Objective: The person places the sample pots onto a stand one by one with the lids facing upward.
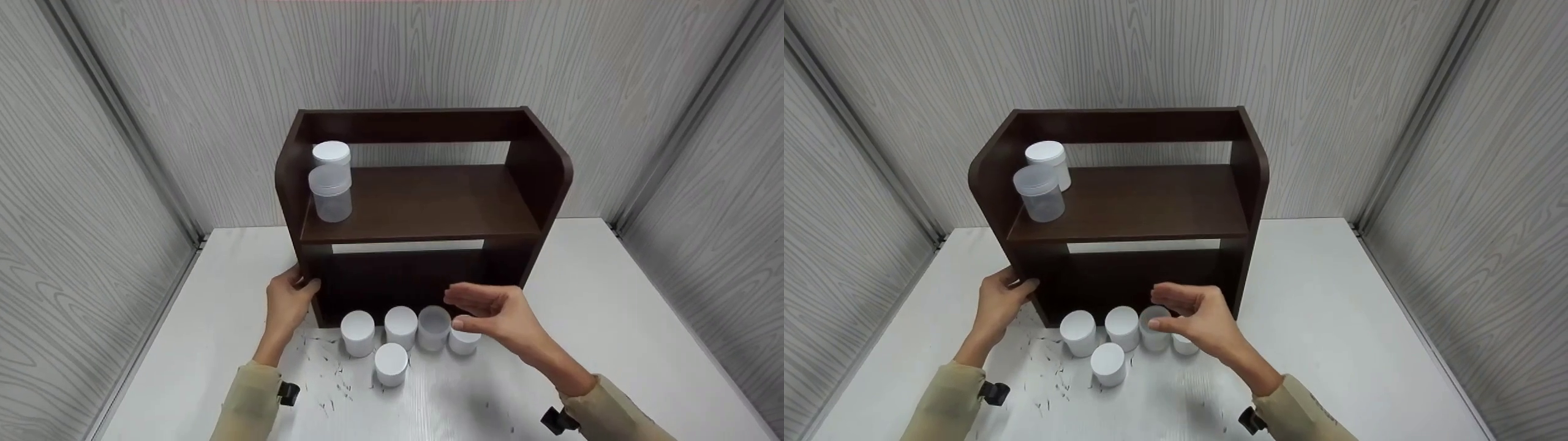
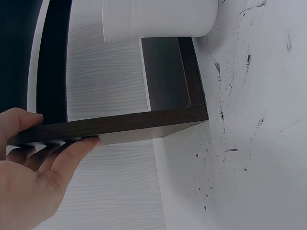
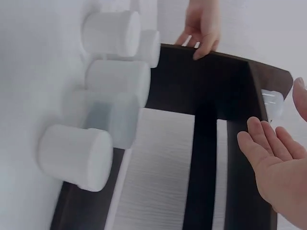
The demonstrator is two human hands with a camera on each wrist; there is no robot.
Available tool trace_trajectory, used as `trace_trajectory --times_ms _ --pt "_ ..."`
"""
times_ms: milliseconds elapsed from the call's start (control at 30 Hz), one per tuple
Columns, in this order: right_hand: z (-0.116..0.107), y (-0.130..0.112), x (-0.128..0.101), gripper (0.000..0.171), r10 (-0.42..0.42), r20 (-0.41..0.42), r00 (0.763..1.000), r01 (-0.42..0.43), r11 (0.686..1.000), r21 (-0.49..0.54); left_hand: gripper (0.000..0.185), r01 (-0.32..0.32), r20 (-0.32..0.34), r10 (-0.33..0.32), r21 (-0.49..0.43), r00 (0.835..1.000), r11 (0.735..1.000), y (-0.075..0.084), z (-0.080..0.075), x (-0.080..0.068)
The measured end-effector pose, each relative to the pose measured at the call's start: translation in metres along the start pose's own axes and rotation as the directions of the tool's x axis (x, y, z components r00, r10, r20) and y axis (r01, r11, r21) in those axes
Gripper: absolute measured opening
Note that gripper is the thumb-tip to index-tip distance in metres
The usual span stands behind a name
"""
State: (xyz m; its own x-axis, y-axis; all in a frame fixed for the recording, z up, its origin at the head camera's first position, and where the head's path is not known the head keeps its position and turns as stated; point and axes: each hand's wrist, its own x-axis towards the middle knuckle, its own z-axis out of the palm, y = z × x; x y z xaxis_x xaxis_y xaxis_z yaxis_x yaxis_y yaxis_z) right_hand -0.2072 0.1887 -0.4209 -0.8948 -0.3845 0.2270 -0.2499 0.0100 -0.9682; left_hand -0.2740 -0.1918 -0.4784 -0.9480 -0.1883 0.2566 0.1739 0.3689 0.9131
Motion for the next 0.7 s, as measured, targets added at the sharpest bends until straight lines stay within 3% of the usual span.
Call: trace_trajectory --times_ms 700 --pt "-0.023 0.049 -0.013 0.055 0.062 -0.085 0.994 -0.073 0.988 -0.137 0.053 -0.009 0.006 0.009 -0.001 1.0 1.0 0.0 0.001 0.0"
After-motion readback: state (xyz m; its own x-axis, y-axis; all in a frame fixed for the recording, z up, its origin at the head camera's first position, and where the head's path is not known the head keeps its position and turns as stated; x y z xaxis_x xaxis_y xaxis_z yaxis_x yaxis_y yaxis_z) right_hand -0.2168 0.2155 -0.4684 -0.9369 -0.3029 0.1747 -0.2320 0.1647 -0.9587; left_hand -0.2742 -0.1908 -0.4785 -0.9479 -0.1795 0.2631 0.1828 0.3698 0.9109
